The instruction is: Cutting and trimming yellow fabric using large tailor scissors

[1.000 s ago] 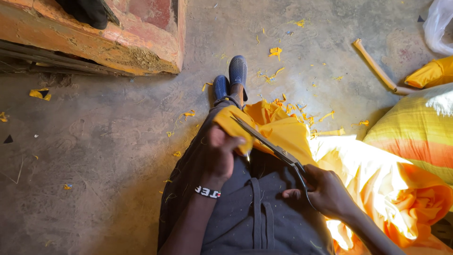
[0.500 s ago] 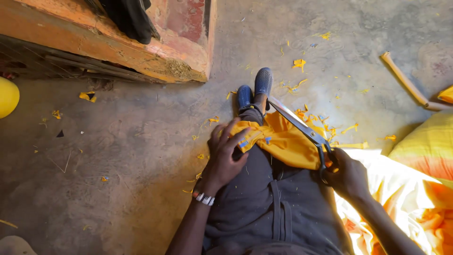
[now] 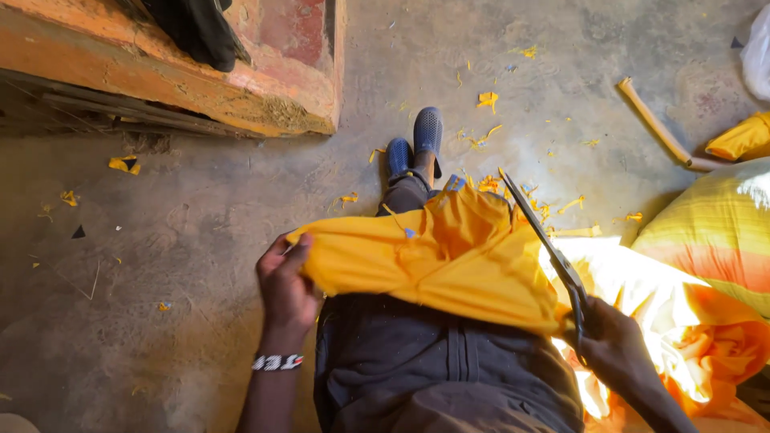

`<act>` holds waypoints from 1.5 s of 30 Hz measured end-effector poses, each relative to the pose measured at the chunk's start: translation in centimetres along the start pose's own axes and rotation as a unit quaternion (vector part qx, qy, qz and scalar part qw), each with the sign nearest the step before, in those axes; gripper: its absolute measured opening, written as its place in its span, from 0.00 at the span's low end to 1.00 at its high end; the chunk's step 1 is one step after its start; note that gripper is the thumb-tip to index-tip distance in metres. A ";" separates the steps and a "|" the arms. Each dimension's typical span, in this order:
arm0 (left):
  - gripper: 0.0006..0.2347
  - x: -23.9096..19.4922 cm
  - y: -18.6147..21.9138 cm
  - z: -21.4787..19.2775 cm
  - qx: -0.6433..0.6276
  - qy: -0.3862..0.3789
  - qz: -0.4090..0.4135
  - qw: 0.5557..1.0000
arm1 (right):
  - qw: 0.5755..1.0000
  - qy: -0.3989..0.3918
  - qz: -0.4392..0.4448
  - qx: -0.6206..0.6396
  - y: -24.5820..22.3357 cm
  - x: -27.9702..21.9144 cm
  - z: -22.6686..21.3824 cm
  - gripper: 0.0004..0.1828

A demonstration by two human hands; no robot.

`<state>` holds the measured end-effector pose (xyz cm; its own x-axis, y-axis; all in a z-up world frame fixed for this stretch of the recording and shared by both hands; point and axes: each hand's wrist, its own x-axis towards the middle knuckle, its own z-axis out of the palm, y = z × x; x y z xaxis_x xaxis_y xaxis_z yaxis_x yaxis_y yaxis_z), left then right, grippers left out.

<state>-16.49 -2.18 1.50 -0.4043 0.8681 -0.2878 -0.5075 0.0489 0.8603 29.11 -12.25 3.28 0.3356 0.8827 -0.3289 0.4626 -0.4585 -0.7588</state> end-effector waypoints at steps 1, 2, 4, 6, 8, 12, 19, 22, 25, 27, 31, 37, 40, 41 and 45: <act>0.14 -0.1 0.9 -1.5 0.054 0.013 -0.037 0.998 | 0.999 -0.018 0.027 -0.009 0.3 -1.1 -0.4 0.16; 0.18 -0.6 1.7 -3.0 0.107 0.027 -0.075 0.991 | 0.998 -0.038 0.053 -0.020 0.6 -2.2 -1.1 0.15; 0.20 -0.5 0.9 -7.2 0.392 0.009 -0.092 0.915 | 0.992 -0.043 0.049 -0.106 2.1 -2.2 -2.2 0.17; 0.22 -1.1 0.1 -8.9 0.642 -0.014 -0.105 0.759 | 0.980 -0.050 0.042 -0.190 1.4 -2.1 -2.6 0.20; 0.13 -1.6 -0.5 -7.6 0.590 -0.025 -0.070 0.804 | 0.983 0.019 -0.019 -0.179 -1.7 -2.0 -2.2 0.20; 0.14 -2.5 -1.5 2.4 0.444 -0.093 0.127 0.882 | 0.992 0.015 -0.095 -0.082 -6.5 1.2 2.0 0.14; 0.26 -0.6 -6.9 10.5 0.521 -0.206 0.308 0.769 | 0.993 0.028 -0.115 -0.025 -8.4 5.0 8.7 0.21; 0.19 0.2 -7.2 10.7 0.567 -0.178 0.271 0.757 | 0.992 0.043 -0.110 -0.044 -8.3 5.6 8.8 0.20; 0.09 0.9 -7.6 9.9 0.555 -0.128 0.256 0.781 | 0.992 0.054 -0.107 -0.042 -7.8 5.6 9.1 0.23; 0.07 1.4 -7.4 9.2 0.529 -0.094 0.256 0.804 | 0.992 0.061 -0.107 -0.029 -7.9 5.2 9.2 0.24; 0.08 0.9 -5.7 7.9 0.438 -0.008 0.244 0.865 | 0.989 0.084 -0.119 0.004 -8.3 4.5 9.3 0.27; 0.08 -2.3 -2.0 5.8 0.370 0.074 0.264 0.888 | 0.989 0.080 -0.124 -0.001 -7.8 4.2 10.8 0.28; 0.11 -3.5 -1.5 5.0 0.336 0.128 0.282 0.889 | 0.987 0.072 -0.143 -0.013 -8.7 4.1 11.1 0.28; 0.12 -3.8 -1.3 4.9 0.319 0.153 0.288 0.890 | 0.986 0.069 -0.148 -0.027 -9.2 4.0 11.1 0.28; 0.12 -4.1 -1.5 4.8 0.289 0.191 0.304 0.887 | 0.984 0.065 -0.157 -0.046 -9.4 5.1 11.8 0.27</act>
<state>-10.41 -3.50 3.39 -0.7547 0.5951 0.2762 0.3229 -0.0295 0.9460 16.79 -2.23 2.16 0.2646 0.9643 -0.0074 0.6297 -0.1786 -0.7560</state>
